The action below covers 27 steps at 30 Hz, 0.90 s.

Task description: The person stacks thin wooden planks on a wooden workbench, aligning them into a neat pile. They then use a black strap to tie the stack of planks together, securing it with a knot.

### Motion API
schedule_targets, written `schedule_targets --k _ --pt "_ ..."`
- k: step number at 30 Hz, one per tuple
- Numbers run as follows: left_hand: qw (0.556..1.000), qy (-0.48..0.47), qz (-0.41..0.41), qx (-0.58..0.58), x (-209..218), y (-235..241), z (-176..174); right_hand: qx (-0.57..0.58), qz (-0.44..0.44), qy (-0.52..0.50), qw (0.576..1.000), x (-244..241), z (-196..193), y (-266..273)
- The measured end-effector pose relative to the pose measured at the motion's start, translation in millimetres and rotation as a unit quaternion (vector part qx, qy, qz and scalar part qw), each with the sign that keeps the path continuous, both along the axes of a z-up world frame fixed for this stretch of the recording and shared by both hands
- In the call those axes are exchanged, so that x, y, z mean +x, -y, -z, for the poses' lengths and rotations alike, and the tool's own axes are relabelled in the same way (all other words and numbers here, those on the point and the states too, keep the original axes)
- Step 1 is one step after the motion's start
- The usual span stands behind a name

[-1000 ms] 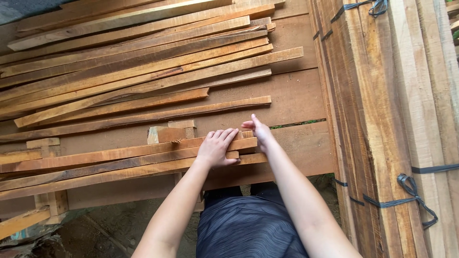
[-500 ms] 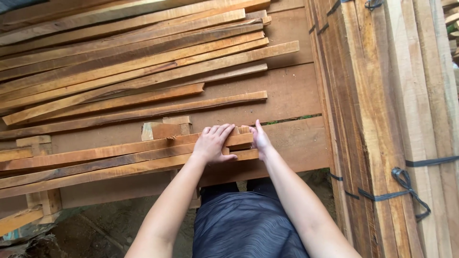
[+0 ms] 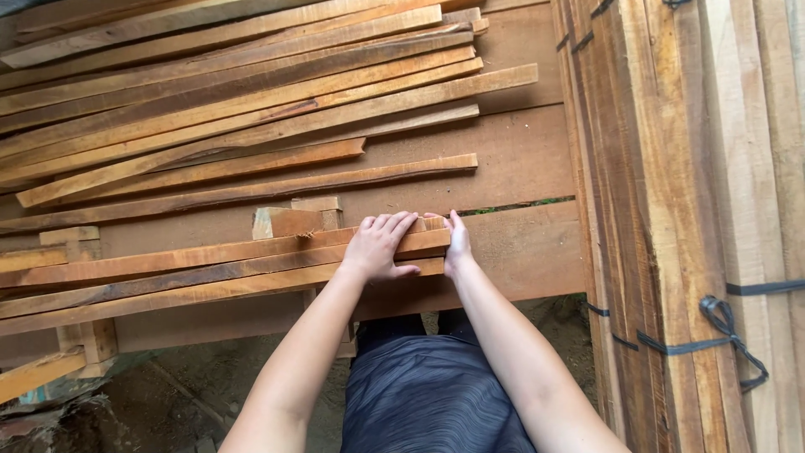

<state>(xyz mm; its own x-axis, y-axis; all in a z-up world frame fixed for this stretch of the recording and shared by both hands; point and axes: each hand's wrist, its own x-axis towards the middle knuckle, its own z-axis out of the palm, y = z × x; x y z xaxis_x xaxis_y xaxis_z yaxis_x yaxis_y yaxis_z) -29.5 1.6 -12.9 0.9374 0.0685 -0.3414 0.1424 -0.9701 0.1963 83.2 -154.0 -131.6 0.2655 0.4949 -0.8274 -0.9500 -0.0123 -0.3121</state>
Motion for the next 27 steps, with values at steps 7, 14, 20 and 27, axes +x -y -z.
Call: schedule_targets --k 7,14,20,27 --pt "1.000 0.006 -0.007 0.001 1 1 -1 -0.048 -0.059 0.107 0.991 -3 -18 22" --pt "0.999 -0.030 -0.029 -0.020 8 3 -11 -0.034 -0.094 0.313 0.944 6 -23 32" --pt "0.990 -0.100 -0.082 -0.063 10 -16 -36 -0.073 -0.127 0.443 0.885 21 -50 20" --pt "0.983 -0.174 -0.037 -0.038 -16 -46 -58 -0.192 -0.457 0.626 0.602 15 -76 -18"
